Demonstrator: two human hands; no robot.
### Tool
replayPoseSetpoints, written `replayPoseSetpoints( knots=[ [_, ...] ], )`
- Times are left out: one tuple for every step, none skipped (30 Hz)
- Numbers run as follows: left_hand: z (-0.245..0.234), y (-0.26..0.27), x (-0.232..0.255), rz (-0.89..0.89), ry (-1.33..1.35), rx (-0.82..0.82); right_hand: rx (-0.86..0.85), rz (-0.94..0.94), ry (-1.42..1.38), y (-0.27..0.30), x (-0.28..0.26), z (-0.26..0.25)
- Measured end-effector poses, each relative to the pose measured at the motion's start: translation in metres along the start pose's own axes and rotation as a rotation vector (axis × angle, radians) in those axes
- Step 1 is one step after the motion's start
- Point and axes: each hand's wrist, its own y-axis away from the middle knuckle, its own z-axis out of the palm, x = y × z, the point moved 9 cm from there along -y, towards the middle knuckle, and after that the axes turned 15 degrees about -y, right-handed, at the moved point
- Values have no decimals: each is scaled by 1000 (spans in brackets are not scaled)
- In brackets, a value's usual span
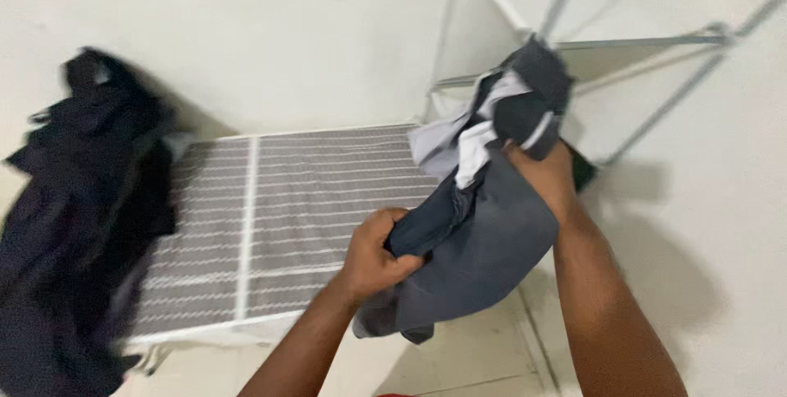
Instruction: The person organizes clothes by taking items from a shelf and placing them onto a table one at a time.
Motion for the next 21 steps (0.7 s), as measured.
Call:
replayPoseSetpoints(
  knots=[
    [-31,5,-4,99,-82,102,-61,-12,9,11,-15,38],
    [-52,9,-26,-3,-14,87,-123,-24,17,21,-31,76],
    [-72,16,-46,-107,55,72,-180,35,76,30,-41,111],
    [-91,23,-65,-210,127,60,-237,93,136,38,-50,145],
    [-114,26,-76,-210,163,112,-296,150,199,47,-59,179],
    [-137,29,-88,-208,199,165,-348,136,91,57,-75,212],
    [-160,34,-99,-201,235,216,-397,123,-16,68,-90,243],
    [-183,39,-112,-223,242,264,-445,112,-124,78,-105,272],
    [-205,42,-125,-243,248,312,-462,146,-119,82,-113,297],
    [-226,46,-137,-263,255,360,-479,179,-113,85,-119,321],
    [-244,49,-150,-291,242,385,-494,211,-105,88,-122,342],
    [-261,53,-163,-319,229,410,-523,206,-140,90,-128,366],
    [-277,56,-175,-349,216,433,-550,204,-177,92,-131,390],
    [-292,58,-185,-341,219,461,-578,202,-213,93,-133,411],
    [-306,60,-195,-329,224,486,-600,258,-210,96,-128,431],
    [-319,62,-204,-317,229,510,-621,313,-207,100,-121,453],
    [-333,64,-210,-300,184,545,-641,368,-204,101,-114,470],
    [-348,67,-216,-283,138,580,-709,440,-348,105,-110,490],
    [-361,69,-219,-265,92,615,-776,511,-492,108,-107,511],
    [-373,69,-224,-266,25,621,-841,584,-637,111,-106,530],
    [-386,70,-228,-269,-43,628,-913,519,-644,111,-111,547]
  ],
)
